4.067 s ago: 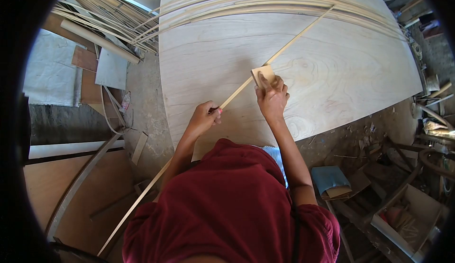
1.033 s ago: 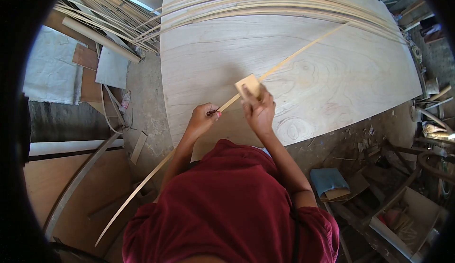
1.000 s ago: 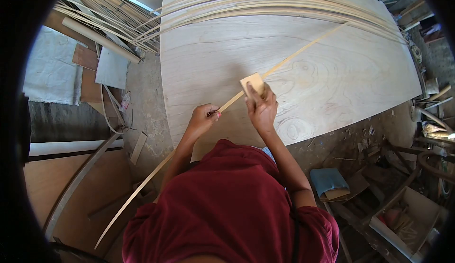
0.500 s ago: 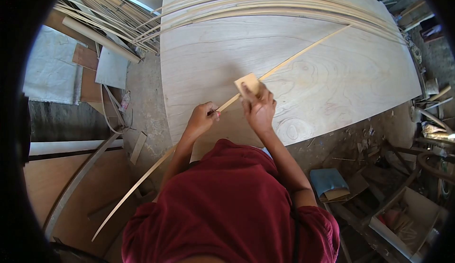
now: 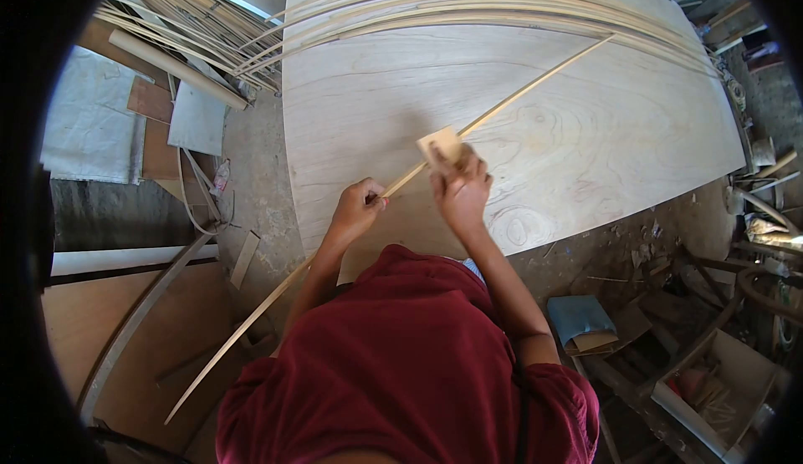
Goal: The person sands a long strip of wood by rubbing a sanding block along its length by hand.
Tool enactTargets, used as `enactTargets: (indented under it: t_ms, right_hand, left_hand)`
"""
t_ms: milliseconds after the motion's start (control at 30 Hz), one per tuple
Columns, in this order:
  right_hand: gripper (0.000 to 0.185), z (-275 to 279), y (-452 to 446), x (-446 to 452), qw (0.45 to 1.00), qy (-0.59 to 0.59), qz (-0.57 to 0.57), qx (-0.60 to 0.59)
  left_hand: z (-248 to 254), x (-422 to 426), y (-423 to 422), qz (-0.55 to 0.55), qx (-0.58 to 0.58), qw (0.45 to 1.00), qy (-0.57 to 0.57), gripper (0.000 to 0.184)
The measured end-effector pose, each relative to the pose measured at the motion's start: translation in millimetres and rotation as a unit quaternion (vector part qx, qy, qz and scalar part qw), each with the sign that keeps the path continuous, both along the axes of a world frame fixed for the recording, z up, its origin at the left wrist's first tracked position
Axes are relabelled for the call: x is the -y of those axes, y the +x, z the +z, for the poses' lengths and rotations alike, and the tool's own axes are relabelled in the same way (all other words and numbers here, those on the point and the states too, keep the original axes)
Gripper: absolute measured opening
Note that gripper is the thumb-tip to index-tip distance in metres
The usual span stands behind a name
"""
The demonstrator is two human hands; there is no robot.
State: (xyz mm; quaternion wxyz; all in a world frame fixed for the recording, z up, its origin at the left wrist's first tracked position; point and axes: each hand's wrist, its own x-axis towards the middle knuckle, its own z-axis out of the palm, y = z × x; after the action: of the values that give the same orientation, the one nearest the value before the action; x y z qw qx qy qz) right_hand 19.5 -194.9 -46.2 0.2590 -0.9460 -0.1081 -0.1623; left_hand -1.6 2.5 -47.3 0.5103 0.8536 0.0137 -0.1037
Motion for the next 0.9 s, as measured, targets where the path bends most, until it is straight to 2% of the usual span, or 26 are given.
enactTargets:
  t_ms: [67,100,233,300,433,500,533,600,633,767,833,900]
  right_hand:
    - [0.043,-5.7,13.2,10.9,0.996,-0.025,-0.084,-0.021]
    - [0.043,-4.5,13.3,9.9,0.996,-0.025,-0.085,-0.02]
    - [0.042,0.9,-8.2,-4.6,0.999,-0.026,-0.038,-0.012]
    - [0.045,12.4,-27.2,-20.2,0.998,-0.038,0.054,-0.01]
    - [0.046,10.2,-25.9,-16.5,0.996,-0.029,0.086,-0.024]
    - [0.043,3.2,-8.4,-3.5,1.0,0.003,0.012,0.0]
    - [0.043,-1.9,-0.4,5.2,1.0,0.002,0.011,0.001]
    - [0.044,-7.3,13.2,16.4,0.995,-0.045,-0.089,-0.023]
    - [0.044,-7.4,13.5,15.6,0.995,-0.045,-0.09,-0.021]
    - [0.042,1.7,-13.6,-7.6,0.996,-0.08,-0.039,-0.006]
    - [0.041,10.3,-31.4,-24.4,0.995,-0.04,0.086,0.007]
    - [0.041,14.3,-29.9,-23.6,0.995,-0.04,0.089,-0.008]
  left_hand:
    - [-4.3,1.9,-0.8,0.001,0.006,1.0,-0.017,0.007]
    - [-4.6,2.7,-0.4,0.002,0.011,0.999,-0.032,0.007]
    - [0.2,1.3,2.7,0.007,-0.017,0.999,-0.037,0.008]
    - [2.2,0.7,3.8,0.012,-0.008,0.999,-0.047,0.007]
    - [-0.5,-3.3,-0.3,0.007,-0.005,1.0,-0.028,0.004]
    - [3.4,-1.2,-0.4,0.009,0.003,1.0,-0.016,0.004]
    - [-1.0,-1.3,-1.3,0.008,0.004,1.0,-0.017,0.004]
    - [-8.7,-2.8,-1.5,0.006,0.002,0.999,-0.038,0.007]
    - [-7.7,-3.2,0.2,0.005,0.004,0.999,-0.039,0.007]
    - [-6.0,0.3,3.0,0.026,-0.018,0.999,-0.035,0.01]
    - [-4.7,-0.8,4.1,0.027,-0.01,0.999,-0.037,0.012]
    - [-0.2,-4.2,3.5,-0.015,0.002,0.999,0.039,0.013]
